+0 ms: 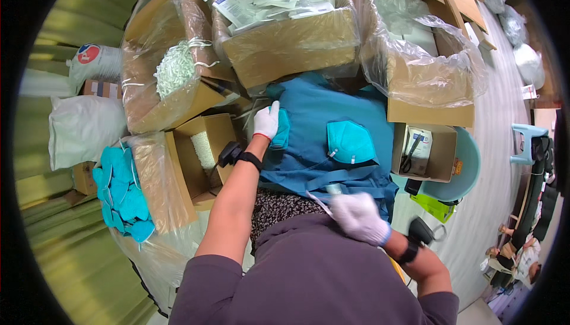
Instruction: Unpacking and sorting medical masks and related hygiene products from shipping boxes.
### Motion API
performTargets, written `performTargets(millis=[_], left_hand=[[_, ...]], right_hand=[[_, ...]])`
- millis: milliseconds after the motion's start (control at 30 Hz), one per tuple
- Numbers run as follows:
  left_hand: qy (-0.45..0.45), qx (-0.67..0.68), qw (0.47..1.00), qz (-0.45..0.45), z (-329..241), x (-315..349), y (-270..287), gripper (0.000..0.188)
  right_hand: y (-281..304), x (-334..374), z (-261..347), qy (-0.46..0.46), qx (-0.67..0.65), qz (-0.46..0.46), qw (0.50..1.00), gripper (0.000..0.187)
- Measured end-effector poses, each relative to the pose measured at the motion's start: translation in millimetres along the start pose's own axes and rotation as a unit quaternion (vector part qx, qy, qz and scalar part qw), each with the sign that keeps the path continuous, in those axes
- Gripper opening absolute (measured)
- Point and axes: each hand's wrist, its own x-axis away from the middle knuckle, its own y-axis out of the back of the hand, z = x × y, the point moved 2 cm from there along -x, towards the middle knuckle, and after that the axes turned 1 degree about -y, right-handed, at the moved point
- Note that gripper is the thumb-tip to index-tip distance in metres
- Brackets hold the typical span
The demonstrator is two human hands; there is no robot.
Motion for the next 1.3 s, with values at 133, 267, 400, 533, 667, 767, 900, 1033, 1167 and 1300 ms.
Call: performTargets(millis=[133, 267, 400, 533, 667, 767, 900, 1033, 1167, 1300], left_hand=[[0.023, 0.058, 0.997, -0.046, -9, 12, 0, 0.054], [0.023, 0.094, 0.992, -0.085, -11, 34, 8, 0.036], [0.053, 0.239, 0.969, -0.020, 23, 52, 25, 0.025], [0.095, 0.240, 0.966, -0.013, 21, 87, 101, 0.031], [0.186, 0.265, 0.925, -0.202, 67, 129, 200, 0.026], [0.241, 0.353, 0.800, -0.422, 96, 162, 272, 0.032], [0.211, 0.330, 0.712, -0.582, 183, 198, 387, 0.037], [0.102, 0.531, 0.594, -0.595, 223, 228, 503, 0.037], [0.252, 0.492, 0.624, -0.553, 206, 185, 481, 0.057], [0.167, 0.344, 0.888, -0.254, 70, 109, 311, 0.028]], right_hand=[[30, 21, -19, -0.296, -0.206, -0.158, 0.919, 0.038], [22, -31, -23, -0.173, -0.007, -0.186, 0.967, 0.023], [14, -74, -46, -0.085, 0.279, -0.206, 0.934, 0.021], [34, -59, -101, -0.188, 0.187, -0.181, 0.947, 0.025], [32, -52, -115, -0.169, 0.148, -0.148, 0.963, 0.029], [28, -49, -118, -0.144, 0.168, -0.132, 0.966, 0.029], [40, -44, -112, -0.134, 0.184, -0.136, 0.964, 0.029], [36, -50, -121, -0.127, 0.023, -0.158, 0.979, 0.030], [51, -56, -68, -0.290, -0.244, -0.187, 0.906, 0.019], [65, -69, -64, -0.160, -0.478, -0.239, 0.830, 0.018]])
